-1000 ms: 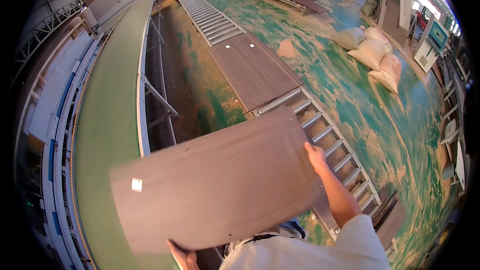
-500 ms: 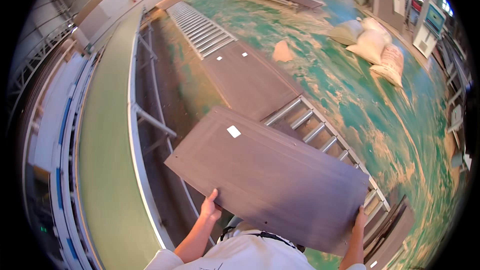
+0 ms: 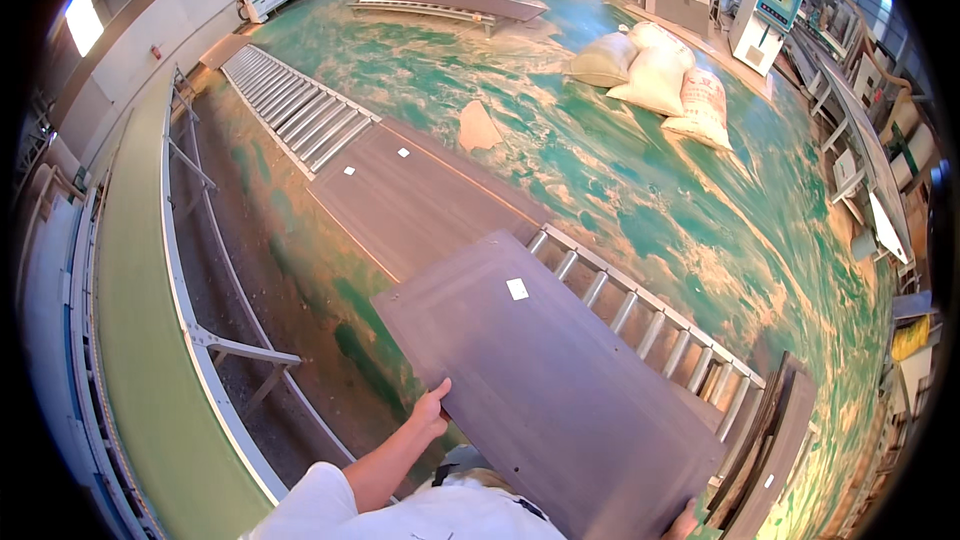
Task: The person lifts wood panels from a conveyor, moves them to a work table, and feeds long wooden strips into a processing machine while taking measurements with a tape measure.
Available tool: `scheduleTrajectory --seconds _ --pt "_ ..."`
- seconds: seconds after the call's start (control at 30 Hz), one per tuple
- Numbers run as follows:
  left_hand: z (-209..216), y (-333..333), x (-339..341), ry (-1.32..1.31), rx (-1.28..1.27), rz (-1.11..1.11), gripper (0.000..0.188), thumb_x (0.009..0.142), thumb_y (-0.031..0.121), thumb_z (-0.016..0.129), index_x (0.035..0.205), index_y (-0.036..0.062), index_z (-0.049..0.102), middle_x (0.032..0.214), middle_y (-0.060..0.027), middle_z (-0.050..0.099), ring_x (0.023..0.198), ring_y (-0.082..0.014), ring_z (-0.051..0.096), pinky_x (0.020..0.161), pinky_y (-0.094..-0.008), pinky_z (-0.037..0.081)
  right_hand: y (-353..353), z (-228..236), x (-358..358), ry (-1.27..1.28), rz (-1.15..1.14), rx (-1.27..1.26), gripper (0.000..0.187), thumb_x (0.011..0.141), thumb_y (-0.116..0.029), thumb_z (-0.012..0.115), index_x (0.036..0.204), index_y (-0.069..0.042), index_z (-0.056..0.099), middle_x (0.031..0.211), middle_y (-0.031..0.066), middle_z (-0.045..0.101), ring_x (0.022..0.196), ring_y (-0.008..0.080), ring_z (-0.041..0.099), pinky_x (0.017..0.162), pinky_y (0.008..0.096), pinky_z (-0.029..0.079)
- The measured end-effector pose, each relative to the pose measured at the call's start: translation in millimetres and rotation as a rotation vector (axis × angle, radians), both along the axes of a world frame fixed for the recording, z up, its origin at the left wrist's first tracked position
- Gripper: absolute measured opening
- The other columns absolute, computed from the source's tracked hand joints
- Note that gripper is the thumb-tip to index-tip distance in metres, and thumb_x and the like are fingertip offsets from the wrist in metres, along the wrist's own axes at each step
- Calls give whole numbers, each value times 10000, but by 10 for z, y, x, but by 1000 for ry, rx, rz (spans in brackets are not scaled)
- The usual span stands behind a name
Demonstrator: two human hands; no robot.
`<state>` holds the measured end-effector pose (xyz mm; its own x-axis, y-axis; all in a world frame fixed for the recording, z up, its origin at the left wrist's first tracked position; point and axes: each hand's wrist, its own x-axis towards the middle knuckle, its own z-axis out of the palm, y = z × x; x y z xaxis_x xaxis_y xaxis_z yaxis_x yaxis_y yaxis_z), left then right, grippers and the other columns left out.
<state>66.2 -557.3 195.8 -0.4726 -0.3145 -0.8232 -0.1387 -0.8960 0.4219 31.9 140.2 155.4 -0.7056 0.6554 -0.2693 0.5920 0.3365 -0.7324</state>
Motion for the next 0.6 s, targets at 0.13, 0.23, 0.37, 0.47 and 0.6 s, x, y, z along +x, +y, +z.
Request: scheduleTrajectory --seconds 0.13,0.23,0.37,0.47,0.6 --pt "17 -296 -486 17 32 -139 461 989 312 628 1364 66 524 1366 -83 586 1255 -287 542 1095 -482 416 -364 -187 275 90 -115 -34 621 943 -436 617 1277 87 598 1201 203 672 1085 301 644 961 419 490" --pt "56 -751 -75 34 129 -124 464 1030 336 539 1408 73 487 1412 -98 551 1309 -302 503 1122 -502 391 -1055 -117 -282 -272 -183 59 678 877 -549 646 1124 81 682 1072 247 708 999 333 684 896 439 508" --pt "-312 -1543 -174 -30 146 -100 516 1040 441 481 1441 118 482 1453 -81 521 1340 -300 476 1134 -525 363 -1989 308 -496 -412 -164 149 705 883 -582 626 1120 79 692 1088 323 683 1095 399 667 939 455 488" --pt "-390 -1957 -28 -83 235 -109 572 1019 506 489 1451 131 479 1480 -85 494 1360 -306 452 1149 -526 343 -2381 637 -234 -406 -179 181 704 886 -593 617 1123 66 697 1074 320 687 1087 402 672 936 451 495" --pt "-850 -3079 -176 -88 129 -218 662 983 579 516 1461 123 472 1515 -91 457 1369 -323 435 1159 -518 329 -3452 812 112 -281 -269 194 667 903 -571 616 1050 73 712 948 271 721 942 342 711 854 441 519"
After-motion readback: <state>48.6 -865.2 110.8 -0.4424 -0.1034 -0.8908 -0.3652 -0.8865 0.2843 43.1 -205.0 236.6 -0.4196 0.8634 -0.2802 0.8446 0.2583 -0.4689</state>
